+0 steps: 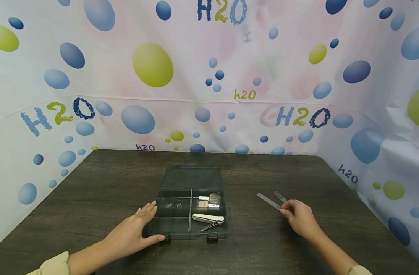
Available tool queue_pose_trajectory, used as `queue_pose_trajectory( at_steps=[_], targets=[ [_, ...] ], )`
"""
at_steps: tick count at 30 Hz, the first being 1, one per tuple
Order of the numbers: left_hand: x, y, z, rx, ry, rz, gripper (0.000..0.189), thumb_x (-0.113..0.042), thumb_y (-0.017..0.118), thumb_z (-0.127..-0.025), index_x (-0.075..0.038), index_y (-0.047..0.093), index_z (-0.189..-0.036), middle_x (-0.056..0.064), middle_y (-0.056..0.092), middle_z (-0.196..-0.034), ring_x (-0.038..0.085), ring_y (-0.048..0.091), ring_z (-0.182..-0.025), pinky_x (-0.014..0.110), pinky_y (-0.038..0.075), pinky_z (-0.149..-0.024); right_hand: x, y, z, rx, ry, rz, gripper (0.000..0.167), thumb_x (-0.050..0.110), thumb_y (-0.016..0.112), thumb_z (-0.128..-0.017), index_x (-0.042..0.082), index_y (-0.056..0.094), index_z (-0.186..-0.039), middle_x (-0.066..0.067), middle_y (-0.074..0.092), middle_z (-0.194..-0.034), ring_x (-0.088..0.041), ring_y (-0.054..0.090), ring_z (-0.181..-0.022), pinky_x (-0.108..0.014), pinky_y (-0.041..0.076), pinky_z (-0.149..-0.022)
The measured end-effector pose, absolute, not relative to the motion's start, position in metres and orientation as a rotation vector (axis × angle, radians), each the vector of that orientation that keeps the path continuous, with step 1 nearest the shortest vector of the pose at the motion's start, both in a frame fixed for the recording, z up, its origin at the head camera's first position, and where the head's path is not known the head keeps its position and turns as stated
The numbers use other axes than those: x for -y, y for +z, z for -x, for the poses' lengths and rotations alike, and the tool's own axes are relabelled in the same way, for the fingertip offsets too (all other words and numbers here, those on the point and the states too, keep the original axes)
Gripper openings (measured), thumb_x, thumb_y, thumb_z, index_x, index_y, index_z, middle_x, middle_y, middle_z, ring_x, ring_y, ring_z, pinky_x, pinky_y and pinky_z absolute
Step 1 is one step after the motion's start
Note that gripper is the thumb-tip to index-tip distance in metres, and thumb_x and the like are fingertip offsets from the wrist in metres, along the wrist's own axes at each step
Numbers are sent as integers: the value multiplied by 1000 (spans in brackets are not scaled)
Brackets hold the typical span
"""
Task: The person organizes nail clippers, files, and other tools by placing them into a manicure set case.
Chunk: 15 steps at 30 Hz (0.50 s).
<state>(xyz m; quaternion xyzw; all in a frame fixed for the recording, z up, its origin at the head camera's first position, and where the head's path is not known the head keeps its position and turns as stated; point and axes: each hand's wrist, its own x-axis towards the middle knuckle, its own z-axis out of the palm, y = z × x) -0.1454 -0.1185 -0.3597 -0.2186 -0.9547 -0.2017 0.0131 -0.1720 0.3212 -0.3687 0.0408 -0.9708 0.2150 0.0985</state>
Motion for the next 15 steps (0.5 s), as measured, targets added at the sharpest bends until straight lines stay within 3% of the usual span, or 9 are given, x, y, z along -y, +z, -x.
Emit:
queue_pose_trajectory(
  at_steps=[15],
  targets=[
    [119,-359,143,2980,-638,659,84,-51,69,-76,10,47,-130,25,38,-143,41,40,-130,57,40,-98,-293,-361,166,2732,744,-279,9,2,68,-80,2,65,-88,-2,63,-79,3,45,-62,-20,43,-53]
  ],
)
